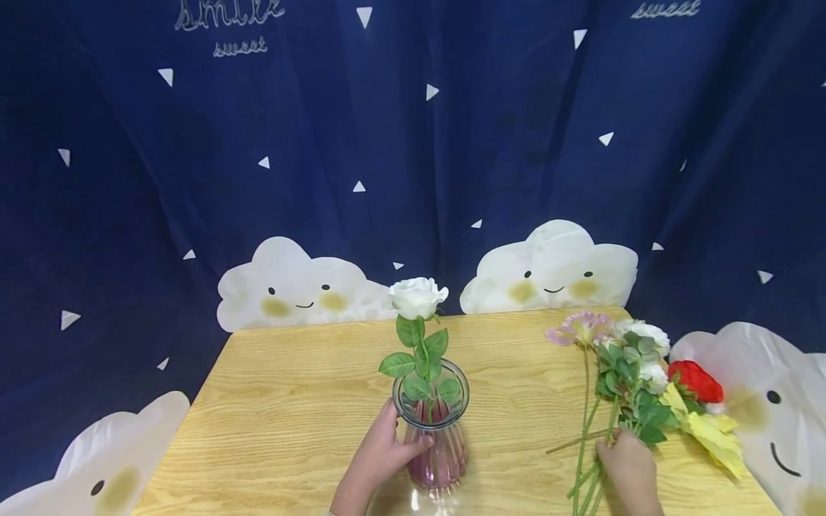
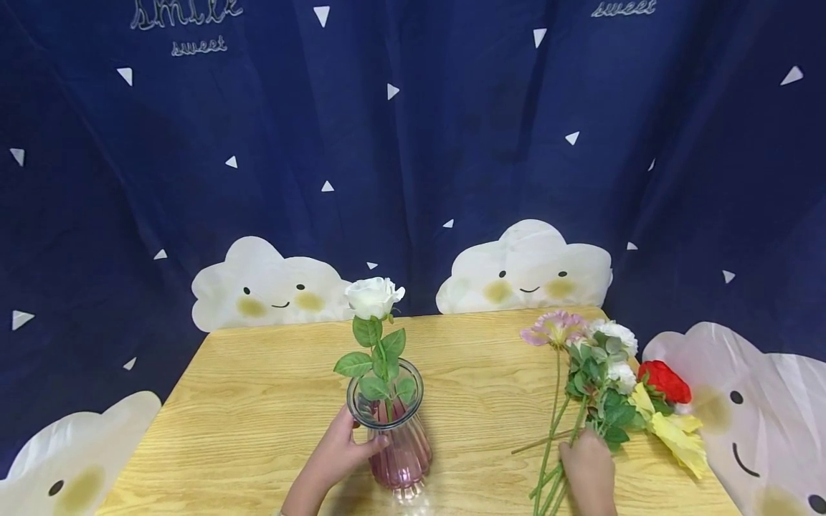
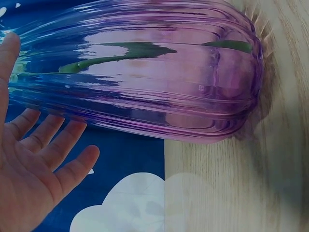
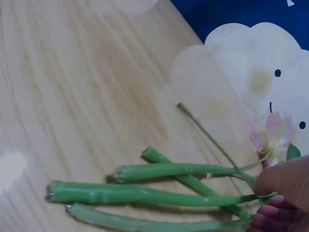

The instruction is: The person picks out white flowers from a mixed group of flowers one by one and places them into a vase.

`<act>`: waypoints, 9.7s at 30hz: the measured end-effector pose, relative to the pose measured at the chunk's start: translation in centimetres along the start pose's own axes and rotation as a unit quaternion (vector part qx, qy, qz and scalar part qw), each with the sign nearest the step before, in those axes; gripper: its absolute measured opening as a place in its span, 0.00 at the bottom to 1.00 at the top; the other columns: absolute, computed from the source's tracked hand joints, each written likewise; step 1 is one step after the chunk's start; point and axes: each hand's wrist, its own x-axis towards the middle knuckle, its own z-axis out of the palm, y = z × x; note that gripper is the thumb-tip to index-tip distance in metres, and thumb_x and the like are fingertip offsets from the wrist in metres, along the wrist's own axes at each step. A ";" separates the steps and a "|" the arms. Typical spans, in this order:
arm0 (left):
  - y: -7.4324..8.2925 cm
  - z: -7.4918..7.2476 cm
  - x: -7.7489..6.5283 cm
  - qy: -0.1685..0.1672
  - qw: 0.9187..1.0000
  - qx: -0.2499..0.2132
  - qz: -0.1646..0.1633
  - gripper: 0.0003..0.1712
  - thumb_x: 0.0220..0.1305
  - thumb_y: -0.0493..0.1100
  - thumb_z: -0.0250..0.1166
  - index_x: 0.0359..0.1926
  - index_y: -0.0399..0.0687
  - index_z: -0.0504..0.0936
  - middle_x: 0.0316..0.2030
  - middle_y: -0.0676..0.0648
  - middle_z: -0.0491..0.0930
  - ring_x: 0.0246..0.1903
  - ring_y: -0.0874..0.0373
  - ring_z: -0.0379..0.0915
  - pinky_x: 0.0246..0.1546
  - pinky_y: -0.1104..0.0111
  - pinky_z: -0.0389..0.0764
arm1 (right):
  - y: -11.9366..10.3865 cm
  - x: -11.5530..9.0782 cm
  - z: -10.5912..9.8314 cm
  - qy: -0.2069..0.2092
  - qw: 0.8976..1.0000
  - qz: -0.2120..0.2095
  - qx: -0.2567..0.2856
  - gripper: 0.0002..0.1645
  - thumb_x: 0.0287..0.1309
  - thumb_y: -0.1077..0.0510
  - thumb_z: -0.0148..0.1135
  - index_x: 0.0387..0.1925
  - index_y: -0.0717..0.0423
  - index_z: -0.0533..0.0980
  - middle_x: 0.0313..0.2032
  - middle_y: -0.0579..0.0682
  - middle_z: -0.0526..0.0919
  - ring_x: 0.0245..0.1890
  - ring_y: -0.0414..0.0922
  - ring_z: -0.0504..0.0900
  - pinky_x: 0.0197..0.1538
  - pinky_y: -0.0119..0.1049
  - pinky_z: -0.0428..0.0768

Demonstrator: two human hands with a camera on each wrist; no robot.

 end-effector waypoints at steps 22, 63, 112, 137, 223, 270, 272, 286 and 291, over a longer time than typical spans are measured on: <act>-0.1 0.2 0.0 0.000 1.000 -0.009 -0.004 0.45 0.41 0.59 0.67 0.61 0.67 0.57 0.60 0.49 0.68 0.61 0.48 0.61 0.61 0.44 0.64 | 0.2 -0.3 -0.2 -0.036 0.999 0.029 0.014 0.19 0.48 0.55 0.49 0.08 0.49 0.56 0.11 0.43 0.55 0.16 0.43 0.59 0.19 0.36 0.63; -0.4 0.1 0.0 -0.007 1.000 -0.010 0.004 0.43 0.42 0.61 0.65 0.61 0.65 0.58 0.59 0.47 0.68 0.59 0.45 0.63 0.58 0.41 0.66 | -4.1 -0.8 -5.3 0.140 0.989 -0.013 0.054 0.19 0.47 0.59 0.49 0.36 0.74 0.69 0.30 0.68 0.79 0.33 0.65 0.75 0.37 0.56 0.76; -0.5 0.2 -0.2 -0.013 1.000 -0.015 -0.012 0.43 0.42 0.60 0.65 0.61 0.63 0.59 0.59 0.47 0.68 0.57 0.46 0.64 0.57 0.43 0.68 | -18.3 -2.7 -9.8 0.312 0.922 -0.190 0.130 0.08 0.47 0.64 0.55 0.30 0.66 0.73 0.23 0.56 0.77 0.22 0.43 0.71 0.26 0.38 0.72; -0.5 0.2 -0.2 -0.015 1.000 -0.013 -0.011 0.42 0.43 0.60 0.65 0.60 0.62 0.60 0.58 0.46 0.68 0.56 0.45 0.65 0.56 0.43 0.69 | -25.5 -6.0 -11.2 0.296 0.884 -0.291 0.215 0.07 0.47 0.66 0.56 0.32 0.64 0.74 0.25 0.54 0.76 0.26 0.42 0.74 0.24 0.29 0.77; -0.5 0.5 -0.2 -0.001 1.000 -0.026 -0.011 0.46 0.44 0.57 0.66 0.64 0.62 0.54 0.62 0.43 0.64 0.60 0.43 0.61 0.57 0.42 0.68 | -20.0 -3.2 -5.0 0.145 0.962 -0.206 0.110 0.15 0.47 0.60 0.57 0.40 0.61 0.72 0.29 0.52 0.78 0.26 0.41 0.74 0.28 0.37 0.75; -0.5 0.6 -0.5 -0.009 0.999 -0.026 -0.018 0.45 0.46 0.58 0.64 0.64 0.65 0.53 0.64 0.43 0.61 0.62 0.40 0.58 0.56 0.41 0.68 | -5.3 -0.1 -3.3 0.080 0.996 -0.034 0.030 0.23 0.50 0.58 0.50 0.45 0.73 0.66 0.39 0.71 0.72 0.36 0.61 0.74 0.33 0.52 0.77; -0.5 0.5 -0.6 -0.008 0.999 -0.025 -0.018 0.45 0.45 0.58 0.64 0.64 0.65 0.53 0.64 0.43 0.61 0.61 0.41 0.58 0.56 0.41 0.67 | -4.6 0.0 -3.1 0.070 0.997 -0.020 0.025 0.23 0.50 0.58 0.49 0.44 0.74 0.65 0.38 0.71 0.72 0.35 0.61 0.74 0.31 0.51 0.77; -0.2 0.4 -0.6 -0.008 1.000 -0.015 -0.021 0.47 0.45 0.60 0.64 0.65 0.65 0.51 0.64 0.42 0.61 0.61 0.40 0.59 0.56 0.41 0.67 | -0.4 0.2 -0.8 -0.054 0.998 0.018 -0.007 0.17 0.50 0.55 0.51 0.11 0.56 0.62 0.13 0.50 0.68 0.18 0.46 0.70 0.22 0.42 0.73; -0.2 0.5 -0.5 -0.007 1.000 -0.022 -0.020 0.48 0.44 0.59 0.64 0.65 0.68 0.49 0.65 0.43 0.60 0.62 0.41 0.58 0.57 0.40 0.67 | 0.2 0.3 -0.3 -0.042 0.999 0.015 -0.008 0.15 0.48 0.56 0.51 0.16 0.65 0.69 0.20 0.63 0.75 0.23 0.57 0.75 0.25 0.51 0.76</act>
